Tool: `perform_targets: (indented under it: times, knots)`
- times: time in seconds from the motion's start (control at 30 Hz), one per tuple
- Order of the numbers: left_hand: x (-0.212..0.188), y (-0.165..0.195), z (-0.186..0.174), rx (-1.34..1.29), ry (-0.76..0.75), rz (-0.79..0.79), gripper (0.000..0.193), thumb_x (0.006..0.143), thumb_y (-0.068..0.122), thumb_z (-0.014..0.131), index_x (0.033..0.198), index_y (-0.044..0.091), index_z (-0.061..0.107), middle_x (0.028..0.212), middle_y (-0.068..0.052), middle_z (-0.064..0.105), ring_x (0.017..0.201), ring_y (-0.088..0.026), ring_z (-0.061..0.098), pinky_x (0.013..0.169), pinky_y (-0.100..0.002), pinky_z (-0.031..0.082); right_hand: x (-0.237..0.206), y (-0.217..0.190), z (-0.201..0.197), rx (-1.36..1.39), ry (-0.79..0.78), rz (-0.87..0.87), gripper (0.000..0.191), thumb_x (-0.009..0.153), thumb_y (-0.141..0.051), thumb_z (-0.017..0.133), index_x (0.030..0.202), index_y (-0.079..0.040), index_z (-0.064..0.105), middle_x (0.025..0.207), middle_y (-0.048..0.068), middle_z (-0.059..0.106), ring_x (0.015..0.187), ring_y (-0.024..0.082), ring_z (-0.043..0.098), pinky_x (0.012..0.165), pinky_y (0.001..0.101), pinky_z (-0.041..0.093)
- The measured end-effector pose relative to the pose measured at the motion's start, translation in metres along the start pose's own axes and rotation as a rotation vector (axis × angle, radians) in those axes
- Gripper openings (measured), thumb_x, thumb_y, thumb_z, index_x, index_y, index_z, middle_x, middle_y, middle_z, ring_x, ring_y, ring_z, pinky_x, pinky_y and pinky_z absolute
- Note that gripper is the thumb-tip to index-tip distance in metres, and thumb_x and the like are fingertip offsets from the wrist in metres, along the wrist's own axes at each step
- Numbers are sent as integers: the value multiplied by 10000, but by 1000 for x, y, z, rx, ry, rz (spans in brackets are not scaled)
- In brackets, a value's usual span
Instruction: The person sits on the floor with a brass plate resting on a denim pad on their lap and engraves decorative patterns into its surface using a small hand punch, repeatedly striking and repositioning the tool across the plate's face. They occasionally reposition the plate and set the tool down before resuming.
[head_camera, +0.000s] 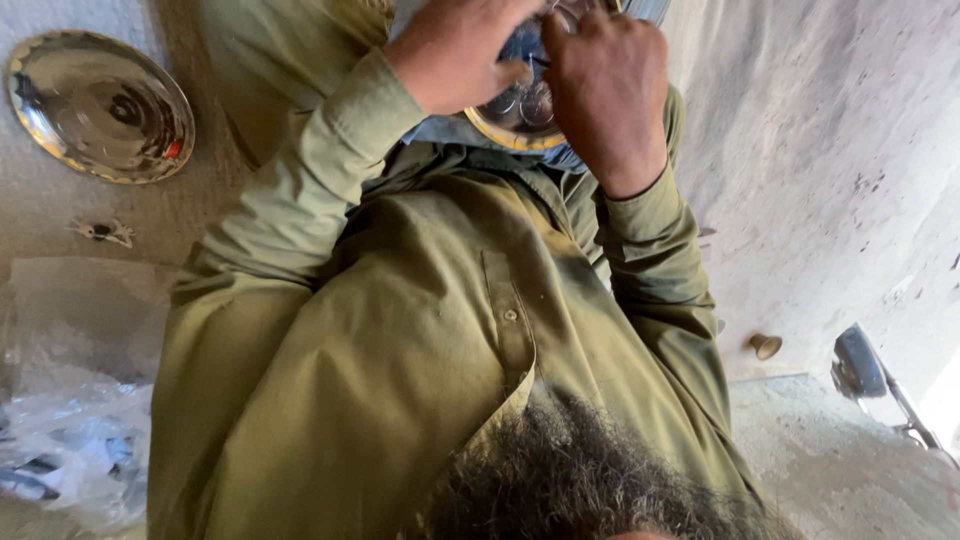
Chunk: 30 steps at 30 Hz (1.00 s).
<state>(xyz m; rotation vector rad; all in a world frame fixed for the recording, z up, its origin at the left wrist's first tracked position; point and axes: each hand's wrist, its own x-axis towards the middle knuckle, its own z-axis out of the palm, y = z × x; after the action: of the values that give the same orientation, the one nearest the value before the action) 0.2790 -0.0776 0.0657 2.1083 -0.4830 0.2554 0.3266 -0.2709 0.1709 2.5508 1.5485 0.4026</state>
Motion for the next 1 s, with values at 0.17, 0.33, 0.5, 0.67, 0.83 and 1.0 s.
perform_targets:
  times: [0.17,0.33,0.5,0.67,0.83,1.0]
  knots:
    - [29,-8,14,-287,-117,132,521,802,85,791,1277,23,587,1172,-184,696,1109,-331,685,905,-423,552,5,8,-3,245,6,-101,91,859,-120,729,881,-119,641,770,41,607,761,246,633,694,396,476]
    - [34,-3,34,-332,-77,132,342,887,33,704,1216,32,610,1131,-144,732,1061,-338,722,877,-405,573,-2,17,0,277,49,-137,139,892,-142,729,855,-96,604,713,36,563,735,249,601,681,392,461]
    - [32,-4,54,-226,15,-28,214,935,189,753,1096,85,659,974,-150,736,959,-374,716,801,-461,549,-1,23,8,293,63,-128,177,848,-187,737,841,-85,593,737,41,547,711,240,578,668,393,453]
    - [32,2,53,-222,43,24,294,930,187,730,1173,57,631,997,-180,719,986,-406,687,829,-485,537,1,20,5,304,69,-105,142,846,-159,708,882,-75,599,710,30,557,747,241,589,694,395,462]
    - [28,22,18,-139,128,83,347,924,99,703,1234,18,571,1157,-196,653,1104,-400,628,937,-476,513,-1,13,-2,302,46,-57,134,831,-145,698,920,-76,624,718,40,558,733,246,591,675,395,458]
    - [-4,11,5,324,337,-110,426,889,148,770,1287,75,640,1091,-160,654,1003,-374,617,847,-508,465,-2,16,-1,314,-25,7,100,916,-11,672,879,-94,629,715,47,532,651,223,566,617,382,441]
